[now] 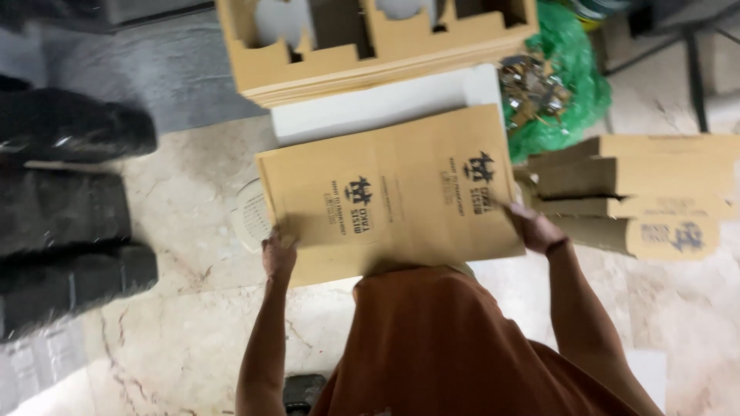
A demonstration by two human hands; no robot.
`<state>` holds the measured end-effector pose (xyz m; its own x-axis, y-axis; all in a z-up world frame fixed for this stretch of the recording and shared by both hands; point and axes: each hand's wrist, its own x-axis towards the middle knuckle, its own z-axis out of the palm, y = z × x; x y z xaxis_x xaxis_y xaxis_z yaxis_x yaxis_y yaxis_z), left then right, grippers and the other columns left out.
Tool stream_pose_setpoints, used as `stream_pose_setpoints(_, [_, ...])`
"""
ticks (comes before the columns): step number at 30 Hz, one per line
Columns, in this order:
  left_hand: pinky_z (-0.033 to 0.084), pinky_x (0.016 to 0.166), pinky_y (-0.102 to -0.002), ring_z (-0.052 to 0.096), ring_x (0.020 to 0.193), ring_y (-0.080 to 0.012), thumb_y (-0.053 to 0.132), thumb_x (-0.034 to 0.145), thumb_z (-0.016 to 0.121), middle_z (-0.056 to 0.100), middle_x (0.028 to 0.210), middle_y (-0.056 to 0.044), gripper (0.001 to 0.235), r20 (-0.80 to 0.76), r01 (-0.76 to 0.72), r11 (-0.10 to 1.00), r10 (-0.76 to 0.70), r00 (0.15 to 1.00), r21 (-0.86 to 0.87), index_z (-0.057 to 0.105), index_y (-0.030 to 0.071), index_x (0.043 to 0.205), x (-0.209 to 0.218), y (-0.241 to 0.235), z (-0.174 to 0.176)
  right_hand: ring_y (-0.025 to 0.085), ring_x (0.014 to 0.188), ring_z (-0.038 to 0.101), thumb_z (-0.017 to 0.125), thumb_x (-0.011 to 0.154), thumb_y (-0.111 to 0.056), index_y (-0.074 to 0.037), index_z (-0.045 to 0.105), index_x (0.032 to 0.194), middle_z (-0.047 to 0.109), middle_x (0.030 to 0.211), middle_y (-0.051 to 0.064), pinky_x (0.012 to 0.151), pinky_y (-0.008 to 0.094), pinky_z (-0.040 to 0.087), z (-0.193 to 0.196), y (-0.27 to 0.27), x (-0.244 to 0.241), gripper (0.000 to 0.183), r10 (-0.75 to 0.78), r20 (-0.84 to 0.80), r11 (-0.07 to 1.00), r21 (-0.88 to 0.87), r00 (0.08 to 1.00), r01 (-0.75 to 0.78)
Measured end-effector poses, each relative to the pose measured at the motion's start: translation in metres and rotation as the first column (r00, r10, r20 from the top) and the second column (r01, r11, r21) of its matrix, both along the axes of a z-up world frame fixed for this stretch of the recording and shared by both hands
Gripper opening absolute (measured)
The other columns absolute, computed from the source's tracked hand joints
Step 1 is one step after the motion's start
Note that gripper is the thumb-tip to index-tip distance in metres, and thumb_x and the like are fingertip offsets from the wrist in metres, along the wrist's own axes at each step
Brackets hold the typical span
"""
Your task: Folding flat cardboard sheets into boxes and stacking them.
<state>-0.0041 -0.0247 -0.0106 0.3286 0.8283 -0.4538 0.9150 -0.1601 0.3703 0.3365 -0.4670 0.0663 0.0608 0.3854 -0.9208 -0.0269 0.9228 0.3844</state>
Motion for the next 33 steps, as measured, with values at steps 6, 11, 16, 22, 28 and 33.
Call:
stream_pose_setpoints(6, [0.052,0.104,-0.05,0.062,0.127,-0.0337,0.043,0.086,0.076,0.067,0.129,-0.012,0.068,-0.093,0.036,0.999,-0.037,0.995,-0.014,0.054,0.029,0.148,-0.008,-0.005,0.008,0.037,0.16,0.01,0.037,0.094,-0.005,0.007,0.035,0.154,0.03,0.167,0.018,0.105,0.082,0.028,0.032,-0.009,-0.034,0.061,0.856,0.034,-0.348,-0.699,-0.516,-0.625])
stream_pose_setpoints(11, [0.06,0.088,-0.048,0.068,0.112,-0.0365,0.055,0.098,0.058,0.065,0.125,-0.025,0.07,0.041,-0.219,0.97,0.215,0.976,0.105,0.057,-0.007,0.132,-0.034,-0.064,0.006,0.028,0.084,0.064,0.057,0.091,-0.007,0.007,0.064,0.131,0.063,0.143,0.017,0.035,0.034,0.031,0.011,-0.036,-0.037,0.043,0.855,-0.048,-0.288,-0.872,-0.516,-0.396])
stream_pose_setpoints(16, [0.056,0.05,-0.028,0.068,0.059,-0.0194,0.032,0.087,0.073,0.073,0.073,-0.014,0.033,0.485,0.032,0.738,0.41,0.773,-0.674,0.076,-0.001,0.084,-0.091,-0.156,-0.007,0.023,0.076,0.052,0.07,0.087,-0.022,0.001,0.064,0.116,0.058,0.124,0.013,0.04,0.034,0.029,-0.074,-0.066,-0.039,0.038,0.884,-0.054,-0.289,-0.844,-0.465,-0.451])
stream_pose_setpoints(22, [0.054,0.089,-0.042,0.066,0.106,-0.0316,0.06,0.092,0.054,0.068,0.13,-0.011,0.064,0.051,-0.105,0.135,0.818,0.572,-0.985,0.059,0.009,0.129,-0.075,-0.159,0.002,0.02,0.127,0.052,0.052,0.094,-0.013,-0.011,0.054,0.145,0.058,0.145,0.003,0.079,0.039,0.045,-0.006,-0.059,-0.09,0.051,0.912,-0.012,-0.202,-0.884,-0.41,-0.423])
stream_pose_setpoints(28, [0.054,0.093,-0.05,0.068,0.106,-0.0379,0.065,0.088,0.06,0.072,0.118,-0.019,0.057,0.027,0.008,0.029,0.753,0.657,-1.0,0.06,0.008,0.093,-0.08,-0.157,-0.02,0.037,0.072,0.048,0.066,0.092,-0.023,0.006,0.064,0.131,0.061,0.116,0.007,0.049,0.032,0.039,-0.086,-0.116,-0.155,0.049,0.897,0.082,-0.237,-0.738,-0.433,-0.631])
stream_pose_setpoints(33, [0.057,0.057,-0.028,0.061,0.055,-0.0163,0.031,0.1,0.067,0.063,0.072,-0.008,0.028,0.126,-0.11,0.224,0.818,0.562,-0.968,0.07,0.004,0.109,-0.07,-0.167,-0.017,0.051,0.108,0.065,0.06,0.092,-0.026,0.005,0.052,0.139,0.058,0.135,0.024,0.04,0.031,0.019,-0.022,-0.069,-0.209,0.057,0.922,-0.047,-0.317,-0.657,-0.383,-0.683])
